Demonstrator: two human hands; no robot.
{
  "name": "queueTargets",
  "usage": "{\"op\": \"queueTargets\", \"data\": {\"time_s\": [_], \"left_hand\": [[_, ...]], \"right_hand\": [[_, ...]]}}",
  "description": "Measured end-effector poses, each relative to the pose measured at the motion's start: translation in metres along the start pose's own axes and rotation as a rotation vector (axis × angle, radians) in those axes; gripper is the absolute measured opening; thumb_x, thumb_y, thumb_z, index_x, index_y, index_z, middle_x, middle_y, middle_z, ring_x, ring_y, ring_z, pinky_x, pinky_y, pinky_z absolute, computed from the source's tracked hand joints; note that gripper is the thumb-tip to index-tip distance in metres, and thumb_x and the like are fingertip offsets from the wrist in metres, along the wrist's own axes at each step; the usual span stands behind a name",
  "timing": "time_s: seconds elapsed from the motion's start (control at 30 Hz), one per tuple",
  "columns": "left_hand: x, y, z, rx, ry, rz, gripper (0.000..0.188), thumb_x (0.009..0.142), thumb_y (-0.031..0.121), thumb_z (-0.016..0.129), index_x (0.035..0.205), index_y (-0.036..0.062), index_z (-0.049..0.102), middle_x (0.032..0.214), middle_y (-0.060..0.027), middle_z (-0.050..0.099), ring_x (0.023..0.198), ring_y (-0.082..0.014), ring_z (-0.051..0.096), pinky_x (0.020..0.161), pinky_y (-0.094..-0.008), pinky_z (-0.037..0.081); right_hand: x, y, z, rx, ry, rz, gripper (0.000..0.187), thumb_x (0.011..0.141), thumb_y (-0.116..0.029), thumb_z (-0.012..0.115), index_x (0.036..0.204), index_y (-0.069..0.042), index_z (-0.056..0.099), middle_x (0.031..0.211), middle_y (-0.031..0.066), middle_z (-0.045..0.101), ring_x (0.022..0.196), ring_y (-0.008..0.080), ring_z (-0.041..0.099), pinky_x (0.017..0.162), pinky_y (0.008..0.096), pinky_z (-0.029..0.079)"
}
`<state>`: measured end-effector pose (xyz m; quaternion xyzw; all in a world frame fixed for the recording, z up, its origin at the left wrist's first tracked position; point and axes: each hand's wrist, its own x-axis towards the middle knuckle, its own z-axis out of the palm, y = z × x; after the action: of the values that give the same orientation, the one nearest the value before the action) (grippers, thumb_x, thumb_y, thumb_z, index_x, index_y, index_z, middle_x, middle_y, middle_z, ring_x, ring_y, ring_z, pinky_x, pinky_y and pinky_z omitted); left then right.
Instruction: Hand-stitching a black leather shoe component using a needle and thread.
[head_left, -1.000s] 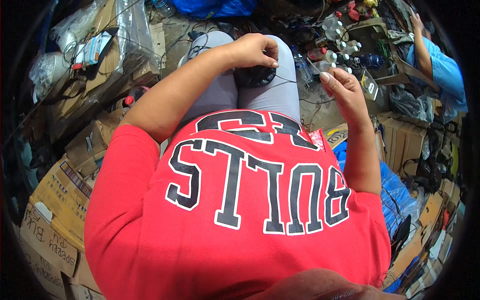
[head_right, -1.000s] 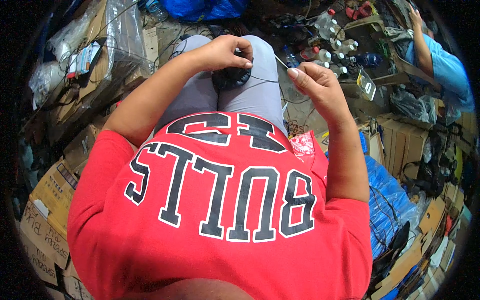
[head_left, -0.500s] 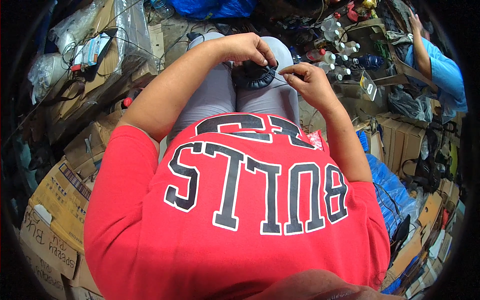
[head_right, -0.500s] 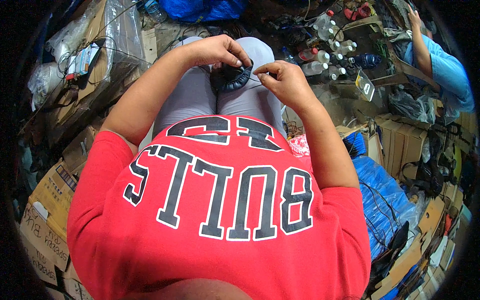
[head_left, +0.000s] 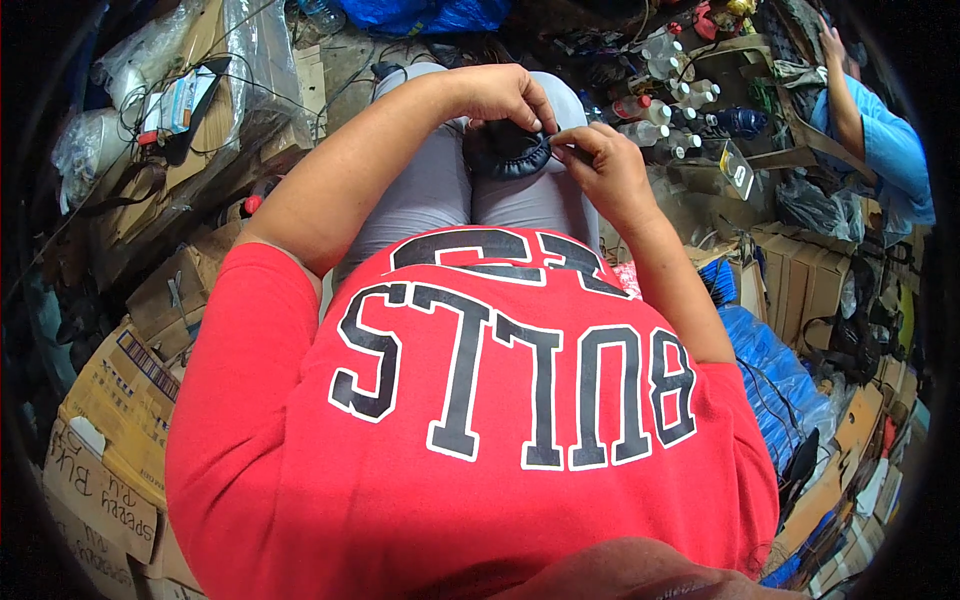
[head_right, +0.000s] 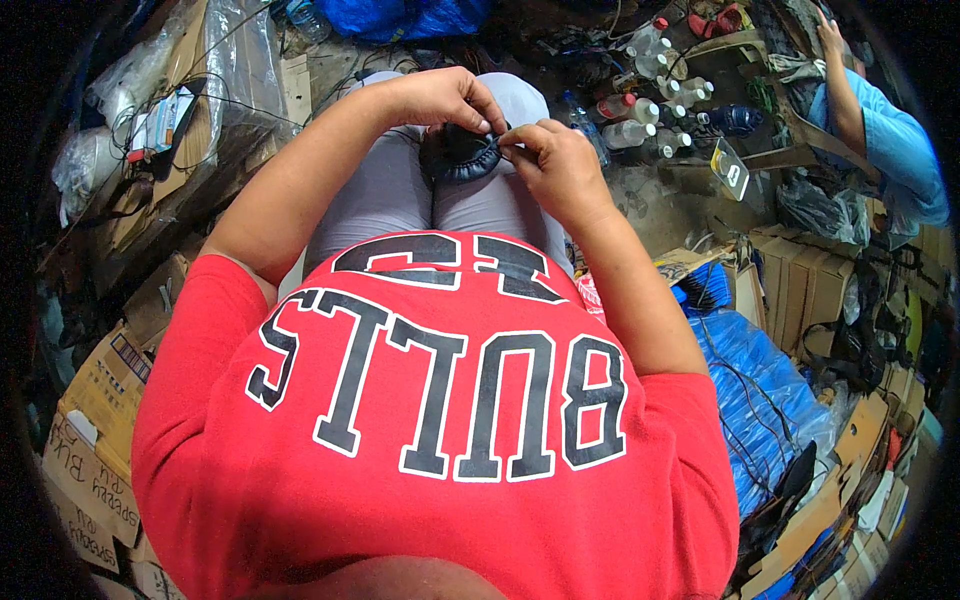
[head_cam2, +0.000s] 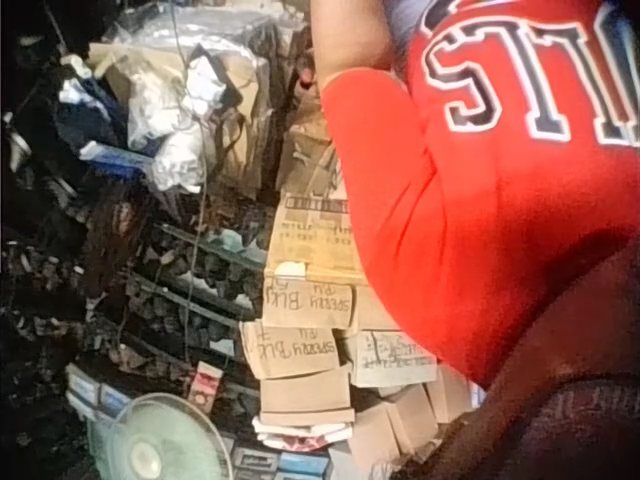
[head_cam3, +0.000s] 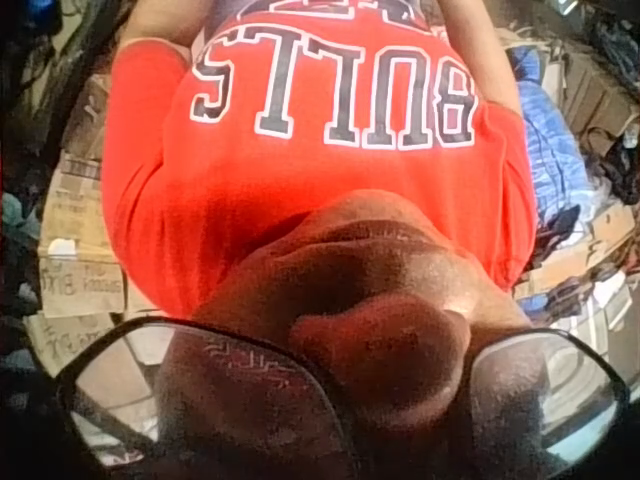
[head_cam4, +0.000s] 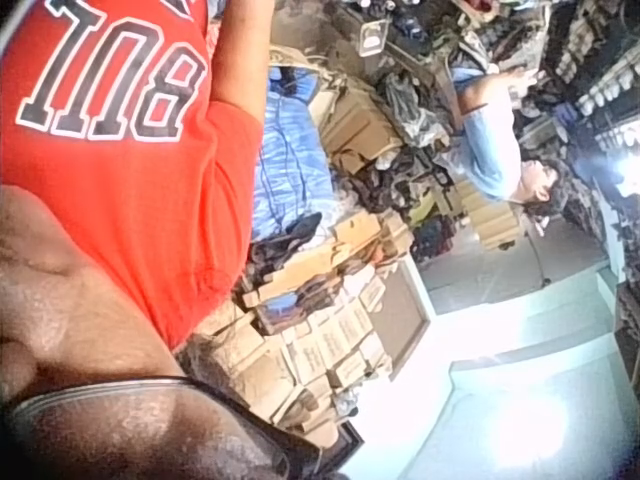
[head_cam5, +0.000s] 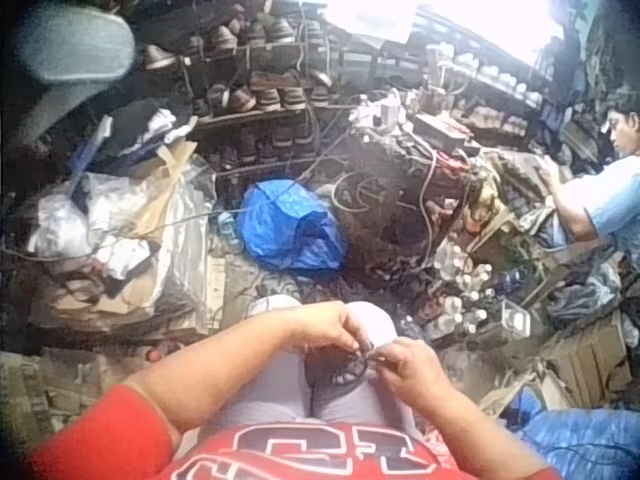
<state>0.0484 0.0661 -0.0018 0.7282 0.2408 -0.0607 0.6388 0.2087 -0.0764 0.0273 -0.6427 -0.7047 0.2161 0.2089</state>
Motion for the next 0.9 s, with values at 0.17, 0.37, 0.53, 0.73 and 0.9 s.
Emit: {"op": "queueTargets", "data": {"time_s": [0.17,0.37,0.53,0.73,0.9], "left_hand": [[0.006,-0.011,-0.003,0.076,-0.035,0.145,0.026,0.077,0.012,0.066,0.103,0.0070,0.068,0.089,-0.0019,0.067,0.070,-0.0100,0.057,0.064,-0.0244,0.046],[0.010,-0.012,-0.002,0.104,-0.063,0.166,0.029,0.076,0.008,0.067,0.105,0.0049,0.067,0.097,-0.0059,0.068,0.090,-0.0132,0.060,0.086,-0.0260,0.044],[0.010,-0.008,-0.002,0.098,-0.052,0.151,0.029,0.075,0.007,0.068,0.104,0.0046,0.067,0.095,-0.0060,0.068,0.086,-0.0134,0.061,0.082,-0.0267,0.046],[0.008,-0.005,0.000,0.144,0.005,0.104,0.025,0.074,0.008,0.069,0.099,0.0037,0.068,0.091,-0.0066,0.069,0.082,-0.0145,0.062,0.079,-0.0274,0.047],[-0.018,0.003,0.007,0.340,0.374,0.153,0.034,0.073,0.000,0.062,0.106,0.0066,0.064,0.095,-0.0080,0.059,0.080,-0.0199,0.058,0.074,-0.0298,0.048]], "right_hand": [[0.006,0.028,-0.004,0.312,-0.183,0.129,0.017,0.079,-0.009,0.065,0.096,-0.010,0.069,0.086,0.0065,0.058,0.080,0.0169,0.057,0.072,0.0278,0.045],[0.006,0.052,0.001,0.727,-0.327,0.290,0.018,0.084,-0.007,0.060,0.100,-0.006,0.068,0.094,0.0014,0.058,0.088,0.0106,0.054,0.080,0.0250,0.042],[0.013,0.062,0.003,0.698,-0.372,0.210,0.018,0.085,-0.006,0.059,0.100,-0.006,0.067,0.095,0.0018,0.059,0.090,0.0106,0.054,0.082,0.0241,0.043],[0.008,0.036,0.016,0.638,-0.176,0.224,0.015,0.080,-0.007,0.066,0.095,-0.004,0.068,0.089,0.0016,0.060,0.084,0.0106,0.056,0.075,0.0232,0.045],[0.002,0.021,0.008,0.330,-0.070,0.047,0.020,0.076,-0.008,0.069,0.095,-0.012,0.068,0.075,0.0052,0.054,0.069,0.0160,0.055,0.064,0.0288,0.044]]}}
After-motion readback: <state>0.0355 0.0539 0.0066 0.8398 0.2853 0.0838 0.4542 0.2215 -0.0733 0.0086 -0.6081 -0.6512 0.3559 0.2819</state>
